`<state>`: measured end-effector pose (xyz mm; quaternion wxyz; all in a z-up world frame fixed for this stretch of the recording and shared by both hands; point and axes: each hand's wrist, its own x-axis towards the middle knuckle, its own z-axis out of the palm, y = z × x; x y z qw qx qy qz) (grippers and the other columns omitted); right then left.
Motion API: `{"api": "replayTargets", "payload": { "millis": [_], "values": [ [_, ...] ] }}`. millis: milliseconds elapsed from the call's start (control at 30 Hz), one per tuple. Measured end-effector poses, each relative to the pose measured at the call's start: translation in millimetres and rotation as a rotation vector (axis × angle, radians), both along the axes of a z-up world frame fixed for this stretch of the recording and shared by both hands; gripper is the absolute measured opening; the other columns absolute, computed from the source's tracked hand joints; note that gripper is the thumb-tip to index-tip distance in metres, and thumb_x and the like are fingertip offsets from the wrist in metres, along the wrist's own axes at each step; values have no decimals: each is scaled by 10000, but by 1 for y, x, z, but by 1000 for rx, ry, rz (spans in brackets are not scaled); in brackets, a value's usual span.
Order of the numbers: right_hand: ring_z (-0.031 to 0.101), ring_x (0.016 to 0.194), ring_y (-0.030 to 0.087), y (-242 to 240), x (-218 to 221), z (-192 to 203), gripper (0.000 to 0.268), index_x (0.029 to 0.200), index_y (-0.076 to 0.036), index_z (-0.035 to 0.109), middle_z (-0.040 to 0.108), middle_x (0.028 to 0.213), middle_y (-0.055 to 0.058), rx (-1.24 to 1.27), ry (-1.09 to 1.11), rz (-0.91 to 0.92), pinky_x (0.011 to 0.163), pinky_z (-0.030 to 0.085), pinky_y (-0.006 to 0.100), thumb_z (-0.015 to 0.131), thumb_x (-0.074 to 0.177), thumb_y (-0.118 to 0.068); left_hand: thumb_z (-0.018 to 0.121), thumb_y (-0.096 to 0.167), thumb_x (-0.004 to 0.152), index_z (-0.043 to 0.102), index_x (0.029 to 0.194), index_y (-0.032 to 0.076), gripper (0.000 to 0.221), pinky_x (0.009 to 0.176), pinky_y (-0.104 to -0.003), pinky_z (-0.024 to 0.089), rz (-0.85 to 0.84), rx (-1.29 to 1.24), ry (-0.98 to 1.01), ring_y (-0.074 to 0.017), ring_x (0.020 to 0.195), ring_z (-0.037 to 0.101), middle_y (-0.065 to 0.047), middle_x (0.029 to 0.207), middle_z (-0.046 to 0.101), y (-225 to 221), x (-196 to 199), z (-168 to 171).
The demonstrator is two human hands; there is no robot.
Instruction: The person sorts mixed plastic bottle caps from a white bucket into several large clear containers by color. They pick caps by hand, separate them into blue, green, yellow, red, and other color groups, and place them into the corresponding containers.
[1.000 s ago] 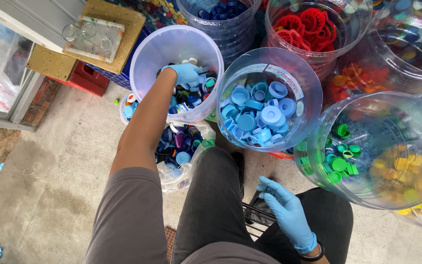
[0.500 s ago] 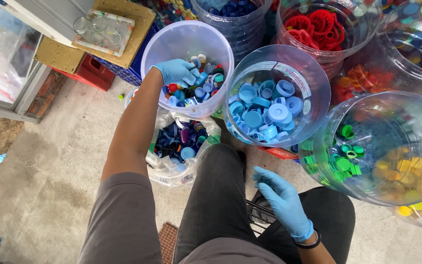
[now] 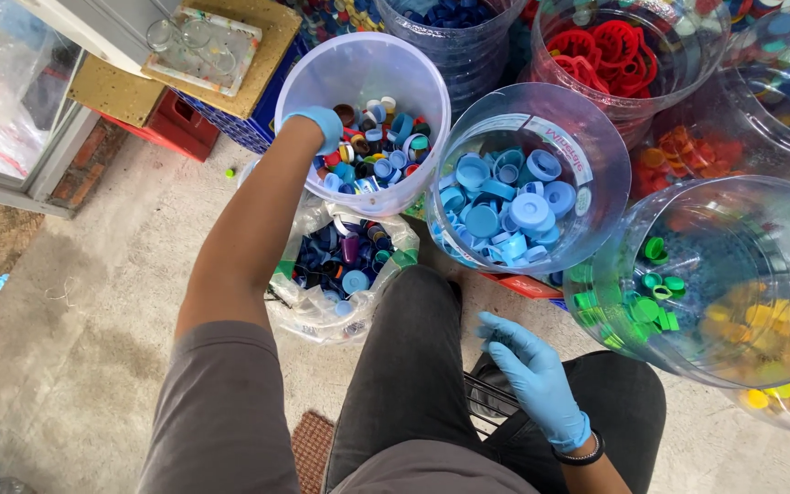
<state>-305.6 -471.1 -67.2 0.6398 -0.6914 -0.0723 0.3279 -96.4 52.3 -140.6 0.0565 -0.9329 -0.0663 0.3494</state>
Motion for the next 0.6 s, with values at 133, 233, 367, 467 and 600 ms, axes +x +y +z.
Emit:
{"api": "replayTargets", "payload": {
  "millis": [133, 233, 367, 467, 600],
  "values": [
    [726, 1110, 200, -6, 1, -2, 421, 1365, -33, 659, 781, 1229, 144, 5, -16, -21, 999, 587, 326, 602, 952, -87, 454, 14, 946, 505, 1428, 320, 573, 1049, -502, 432, 78, -18, 160, -389, 1321, 419, -72, 1478, 433, -39, -3, 51],
    [731, 1071, 201, -11, 0, -2, 427, 1373, -42, 660, 793, 1195, 150, -8, -9, -30, 993, 578, 323, 603, 953, -89, 466, 129, 914, 386, 1590, 322, 708, 1187, -510, 350, 198, -107, 219, -369, 1492, 354, -75, 1657, 346, -80, -16, 129],
    [742, 1067, 205, -13, 2, -3, 435, 1377, -45, 654, 795, 1213, 153, -23, -10, -32, 992, 588, 331, 608, 948, -101, 547, 721, 775, 384, 1603, 230, 976, 1284, -455, 187, 564, -431, 132, -251, 1569, 257, -36, 1688, 326, -121, -37, 190],
    [746, 1039, 203, -14, 1, -9, 417, 1362, -47, 666, 796, 1203, 142, -23, -10, -24, 974, 590, 328, 605, 952, -94, 451, 684, 904, 603, 1409, 176, 732, 1034, -492, 481, 4, -284, -68, -357, 1259, 579, -118, 1450, 588, -96, -6, 91],
    [741, 1009, 199, -10, 2, -8, 425, 1373, -46, 662, 796, 1186, 145, -5, -1, -17, 965, 582, 318, 606, 956, -102, 645, 362, 901, 231, 1652, 303, 860, 1124, -471, 438, -52, -333, 3, -373, 1361, 511, -138, 1590, 440, -112, -17, 61]
  ]
}}
